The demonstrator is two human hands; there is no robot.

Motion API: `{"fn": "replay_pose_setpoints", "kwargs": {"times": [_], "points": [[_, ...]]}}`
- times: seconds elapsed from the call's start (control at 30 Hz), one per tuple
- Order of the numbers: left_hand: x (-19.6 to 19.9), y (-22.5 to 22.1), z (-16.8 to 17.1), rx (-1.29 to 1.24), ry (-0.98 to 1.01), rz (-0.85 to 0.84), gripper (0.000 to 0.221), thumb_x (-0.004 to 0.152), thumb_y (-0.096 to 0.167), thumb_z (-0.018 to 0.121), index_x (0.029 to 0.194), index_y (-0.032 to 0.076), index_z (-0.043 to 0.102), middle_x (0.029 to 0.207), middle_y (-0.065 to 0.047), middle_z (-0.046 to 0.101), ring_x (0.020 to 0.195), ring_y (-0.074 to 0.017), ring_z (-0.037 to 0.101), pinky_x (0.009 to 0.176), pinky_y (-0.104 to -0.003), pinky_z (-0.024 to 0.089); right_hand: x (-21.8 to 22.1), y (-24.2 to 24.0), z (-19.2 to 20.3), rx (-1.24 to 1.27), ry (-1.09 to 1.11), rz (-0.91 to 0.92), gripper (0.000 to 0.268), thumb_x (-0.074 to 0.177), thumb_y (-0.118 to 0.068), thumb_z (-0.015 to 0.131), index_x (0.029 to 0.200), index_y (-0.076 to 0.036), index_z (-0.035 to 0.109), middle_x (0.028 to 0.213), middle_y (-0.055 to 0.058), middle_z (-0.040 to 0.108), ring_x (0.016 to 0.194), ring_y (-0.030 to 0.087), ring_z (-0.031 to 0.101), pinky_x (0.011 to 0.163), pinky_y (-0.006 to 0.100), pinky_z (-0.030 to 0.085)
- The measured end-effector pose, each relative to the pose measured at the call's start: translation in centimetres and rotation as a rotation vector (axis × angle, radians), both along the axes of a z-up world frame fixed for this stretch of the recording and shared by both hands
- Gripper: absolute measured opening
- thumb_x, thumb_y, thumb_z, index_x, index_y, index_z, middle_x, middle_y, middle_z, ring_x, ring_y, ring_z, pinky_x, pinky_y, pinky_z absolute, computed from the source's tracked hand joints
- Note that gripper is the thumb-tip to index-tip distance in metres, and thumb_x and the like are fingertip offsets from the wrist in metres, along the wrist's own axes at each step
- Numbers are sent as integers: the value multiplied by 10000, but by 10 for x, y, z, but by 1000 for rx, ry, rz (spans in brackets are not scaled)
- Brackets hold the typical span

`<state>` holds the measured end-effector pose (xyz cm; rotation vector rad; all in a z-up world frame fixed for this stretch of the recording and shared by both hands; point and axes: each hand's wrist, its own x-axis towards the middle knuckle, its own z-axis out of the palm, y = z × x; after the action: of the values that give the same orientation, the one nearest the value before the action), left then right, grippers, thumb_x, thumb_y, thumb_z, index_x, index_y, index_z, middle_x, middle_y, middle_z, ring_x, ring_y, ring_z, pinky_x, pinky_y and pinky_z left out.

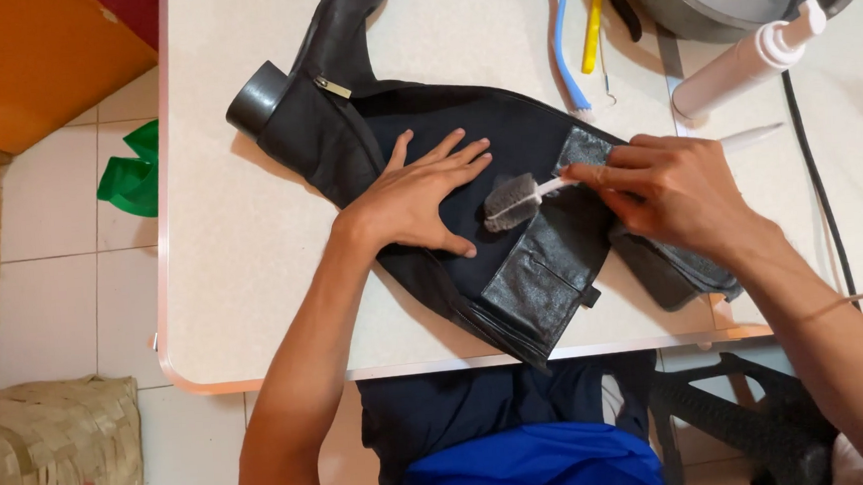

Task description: Cleaning a black leather boot by applying cleaning solution, scrubbing with a brush, and wiping with a cloth.

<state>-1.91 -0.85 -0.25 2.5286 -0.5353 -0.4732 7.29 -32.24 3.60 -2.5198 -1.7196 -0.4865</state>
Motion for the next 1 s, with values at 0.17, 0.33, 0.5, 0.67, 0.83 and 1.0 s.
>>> {"fn": "replay_pose_setpoints", "kwargs": {"times": [0.17,0.33,0.5,0.67,0.83,1.0], "points": [[1,0,0,35,25,-31,1292,699,593,900,1645,171,129,1741,-11,43,1589,-227,-77,1175,-653,-154,22,14,-15,37,-99,-18,424,900,4,792,1170,-321,820,760,-46,684,654,127,557,714,300,409],[-2,1,0,-82,0,17,1309,626,639,917,1632,105,273,1723,-79,210,1602,-322,64,1163,-721,-157,32,16,-33,124,43,18,385,932,-66,694,1223,-293,802,813,16,668,811,204,630,904,350,415],[-2,1,1,-72,12,20,1331,619,666,910,1635,103,259,1724,-89,196,1601,-326,53,1161,-725,-160,21,27,-34,164,73,8,400,954,-65,647,1228,-316,793,791,9,645,804,207,616,900,369,404],[-1,0,-3,-62,1,20,1328,616,657,916,1636,116,259,1727,-61,199,1604,-310,61,1167,-729,-150,36,13,-33,149,29,-26,255,1013,-58,678,1123,-234,826,802,35,644,798,220,608,891,351,399],[0,-1,-4,0,15,-7,1309,656,624,911,1642,153,191,1734,-29,121,1598,-270,-2,1174,-695,-137,23,3,-16,27,80,17,450,909,-32,746,1271,-299,769,821,9,670,772,204,584,884,349,406],[2,-1,0,59,8,-16,1286,692,590,907,1644,178,147,1739,-6,57,1590,-229,-57,1181,-659,-127,18,6,-7,19,-12,4,465,827,46,781,1172,-264,798,774,-14,666,737,201,536,834,361,383]]}}
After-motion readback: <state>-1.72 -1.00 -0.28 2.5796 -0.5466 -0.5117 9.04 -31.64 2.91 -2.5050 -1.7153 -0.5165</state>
